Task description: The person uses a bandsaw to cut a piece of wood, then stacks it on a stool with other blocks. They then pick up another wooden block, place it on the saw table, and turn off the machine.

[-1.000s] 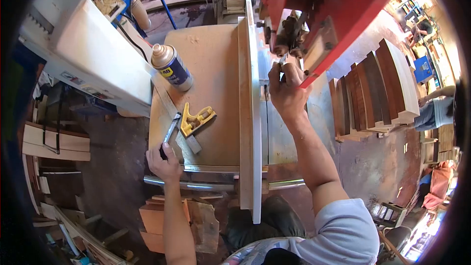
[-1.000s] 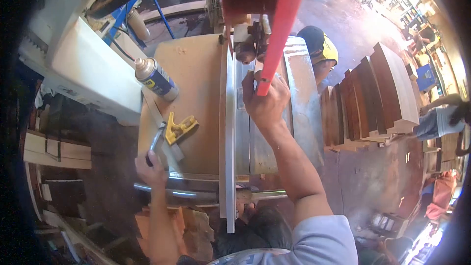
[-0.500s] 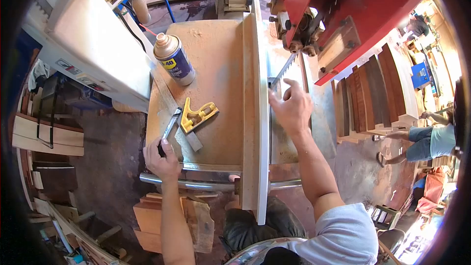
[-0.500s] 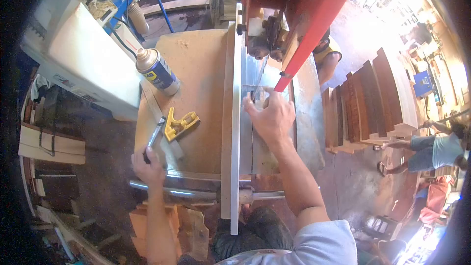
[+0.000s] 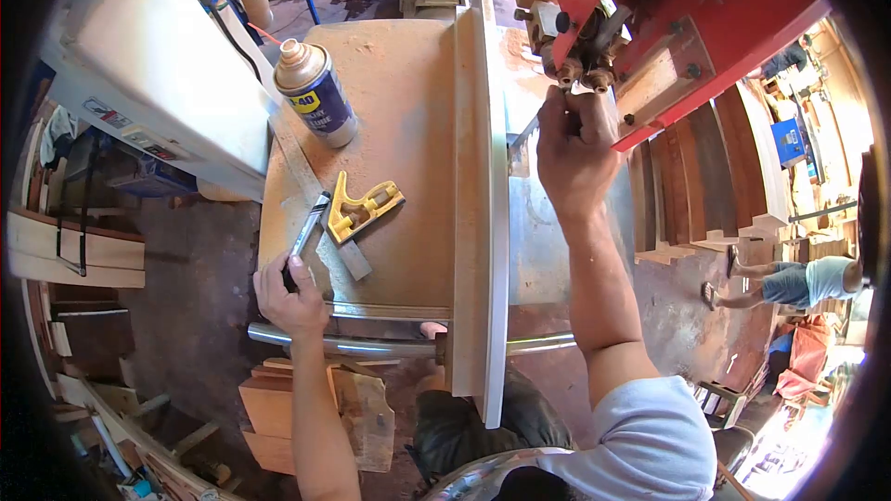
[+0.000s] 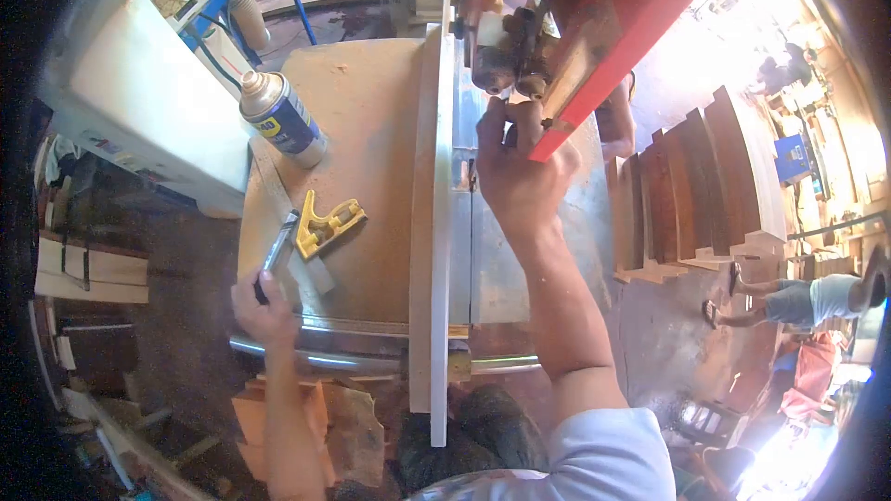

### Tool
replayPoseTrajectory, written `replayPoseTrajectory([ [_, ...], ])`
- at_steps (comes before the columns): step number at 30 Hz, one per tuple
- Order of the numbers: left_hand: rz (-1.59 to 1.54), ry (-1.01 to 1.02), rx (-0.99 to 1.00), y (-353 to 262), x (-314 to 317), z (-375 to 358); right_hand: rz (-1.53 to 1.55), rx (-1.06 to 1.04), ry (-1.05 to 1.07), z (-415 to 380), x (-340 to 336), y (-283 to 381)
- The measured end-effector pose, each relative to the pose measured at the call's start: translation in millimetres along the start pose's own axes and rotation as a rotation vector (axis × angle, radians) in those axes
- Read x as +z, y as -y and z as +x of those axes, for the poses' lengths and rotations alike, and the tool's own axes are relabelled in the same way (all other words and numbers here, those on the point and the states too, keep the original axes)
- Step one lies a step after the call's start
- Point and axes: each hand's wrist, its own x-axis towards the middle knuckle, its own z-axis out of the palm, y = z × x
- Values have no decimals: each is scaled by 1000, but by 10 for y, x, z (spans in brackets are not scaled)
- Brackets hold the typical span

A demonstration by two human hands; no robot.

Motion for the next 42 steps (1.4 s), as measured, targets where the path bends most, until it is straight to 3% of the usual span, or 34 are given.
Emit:
replayPoseTrajectory([
  [4, -28, 12, -20, -16, -3, -1, 4, -14, -45, -93, 69, -24],
  [12, -21, 8, 15, -1, -18, 19, -95, 78, 130, -621, 162, -182],
  [17, -5, -2, 87, -36, -31, 56, -211, 313, 541, -903, 12, -254],
  [20, 6, -18, 108, -1, -35, 46, -187, 473, 571, -822, -140, -161],
  [23, 13, -34, 158, 28, 5, 54, -65, 498, 467, -641, -219, -79],
  [26, -15, -6, 96, 19, 4, 46, 114, 407, 348, -576, -200, -185],
  [28, -24, 5, 73, 16, -3, 38, 201, 456, 326, -486, -215, -123],
  [37, -41, 18, 67, 15, -2, 62, 745, 570, 384, -255, -231, -354],
  [42, -67, 12, 70, -8, -6, 79, 624, 406, 323, -22, -149, -249],
])
